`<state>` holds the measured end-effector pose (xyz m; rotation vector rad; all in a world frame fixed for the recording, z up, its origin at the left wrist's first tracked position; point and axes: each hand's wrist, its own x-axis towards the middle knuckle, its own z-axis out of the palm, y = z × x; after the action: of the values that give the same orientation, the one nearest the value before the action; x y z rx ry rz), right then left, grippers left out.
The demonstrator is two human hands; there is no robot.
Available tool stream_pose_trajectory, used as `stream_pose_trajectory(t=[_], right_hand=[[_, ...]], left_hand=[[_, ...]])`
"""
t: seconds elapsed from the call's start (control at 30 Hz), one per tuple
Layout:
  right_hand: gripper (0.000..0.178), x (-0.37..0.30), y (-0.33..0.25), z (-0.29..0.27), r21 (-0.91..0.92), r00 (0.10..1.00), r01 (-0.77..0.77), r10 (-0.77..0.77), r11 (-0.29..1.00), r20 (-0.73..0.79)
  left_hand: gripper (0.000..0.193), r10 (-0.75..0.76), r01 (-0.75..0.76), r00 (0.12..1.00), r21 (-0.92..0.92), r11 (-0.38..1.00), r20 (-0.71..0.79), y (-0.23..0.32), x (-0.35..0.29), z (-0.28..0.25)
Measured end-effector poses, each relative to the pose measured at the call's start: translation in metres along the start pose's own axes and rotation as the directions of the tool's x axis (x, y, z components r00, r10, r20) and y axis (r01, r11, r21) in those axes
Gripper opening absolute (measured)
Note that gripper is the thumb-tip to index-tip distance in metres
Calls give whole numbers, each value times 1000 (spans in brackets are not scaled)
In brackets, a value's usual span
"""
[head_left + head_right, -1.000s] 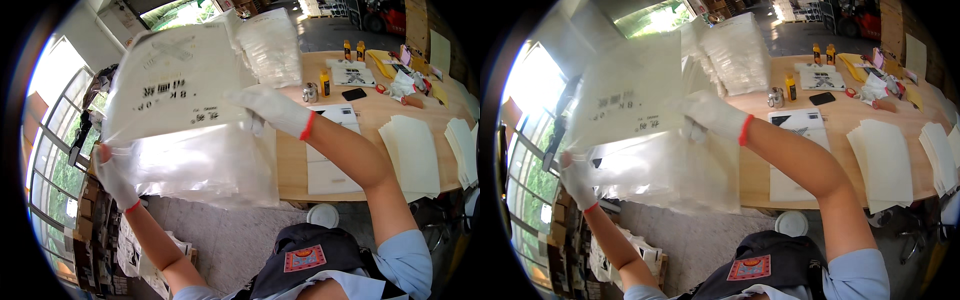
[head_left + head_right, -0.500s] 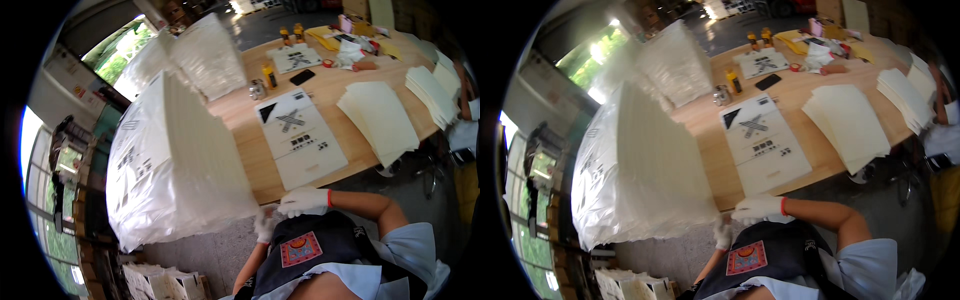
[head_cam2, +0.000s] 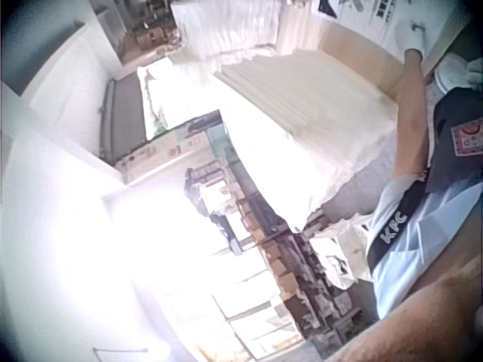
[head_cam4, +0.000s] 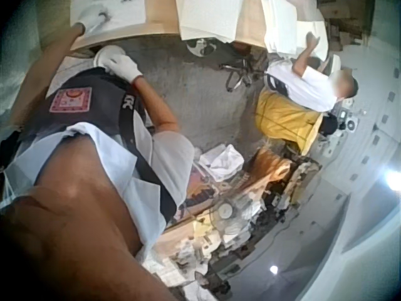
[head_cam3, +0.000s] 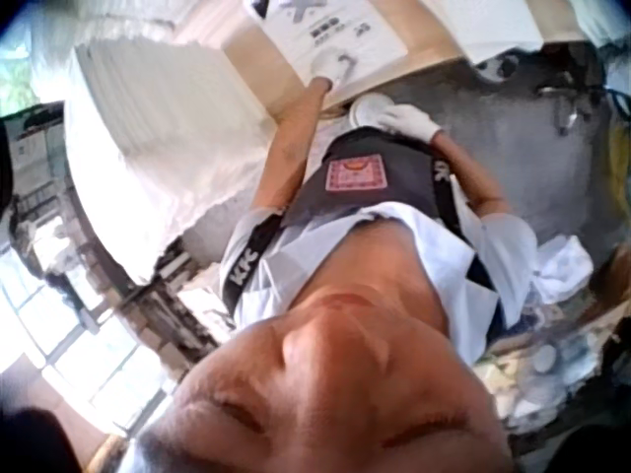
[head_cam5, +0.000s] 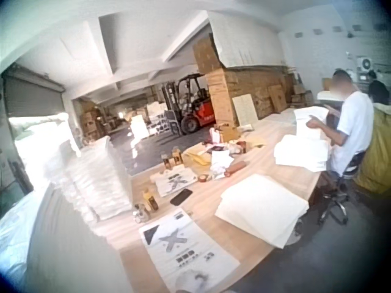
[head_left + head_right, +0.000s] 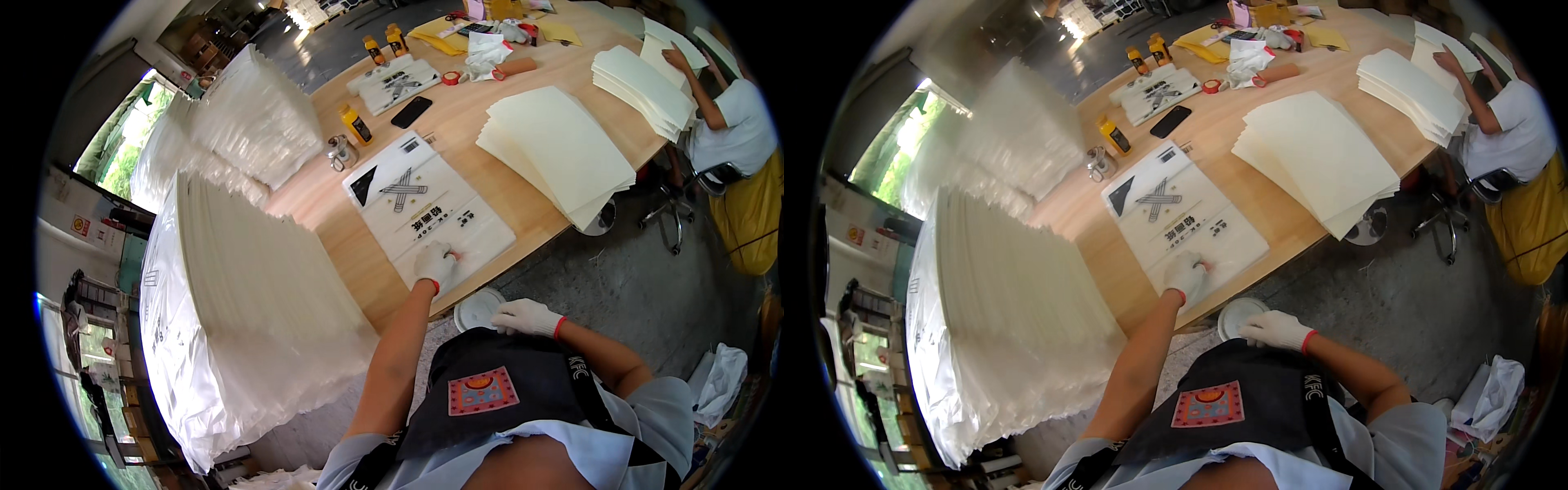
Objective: The person repeatedly picks up sheets of white paper from a table and places them into a large plastic bag. The person wears white gloves and works at a wooden table in a warehouse-like setting. Another person is visible in the background working on a similar task.
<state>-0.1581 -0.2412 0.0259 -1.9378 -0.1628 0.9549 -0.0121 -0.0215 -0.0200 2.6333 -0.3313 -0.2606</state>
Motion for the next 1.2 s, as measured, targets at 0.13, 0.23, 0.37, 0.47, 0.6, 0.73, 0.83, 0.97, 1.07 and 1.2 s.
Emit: stream_pose_trajectory(t=[0.13,0.23,0.37,0.47,0.6,0.73,0.83,0.97,1.07,1.2], right_hand=[[33,24,-5,-11,310,996,73,-52,948,-75],[37,63,-33,-26,423,970,205,-127,883,-206],[52,160,-26,-47,218,862,385,-266,897,-431],[55,182,-29,-45,72,852,269,-202,961,-483],[54,159,25,-71,-263,836,26,-165,964,-523],[52,73,-46,-94,137,937,-320,334,937,-97],[45,67,-76,-80,98,818,462,-381,882,-431],[43,97,-70,-62,-437,717,334,-526,835,-458],[42,73,-60,-48,-584,726,273,-562,765,-397],[42,76,-59,-58,-656,685,236,-602,717,-411]], left_hand=[[14,37,-45,998,-147,988,-54,-11,4,-7],[14,9,-34,988,-158,987,-155,-9,4,-18],[22,107,-104,950,25,994,-292,19,6,-35],[25,-158,-172,901,-666,726,-405,-15,24,-39],[22,-53,-296,951,-945,142,-305,52,10,-128],[26,-10,-233,964,-864,446,-265,71,-2,-130],[28,45,-121,991,-699,705,-127,107,-7,-109],[38,547,-588,800,-144,796,-248,170,-46,-87],[34,595,-608,794,-129,784,-125,186,-88,-83],[35,590,-580,807,-191,792,-6,188,-94,-71]])
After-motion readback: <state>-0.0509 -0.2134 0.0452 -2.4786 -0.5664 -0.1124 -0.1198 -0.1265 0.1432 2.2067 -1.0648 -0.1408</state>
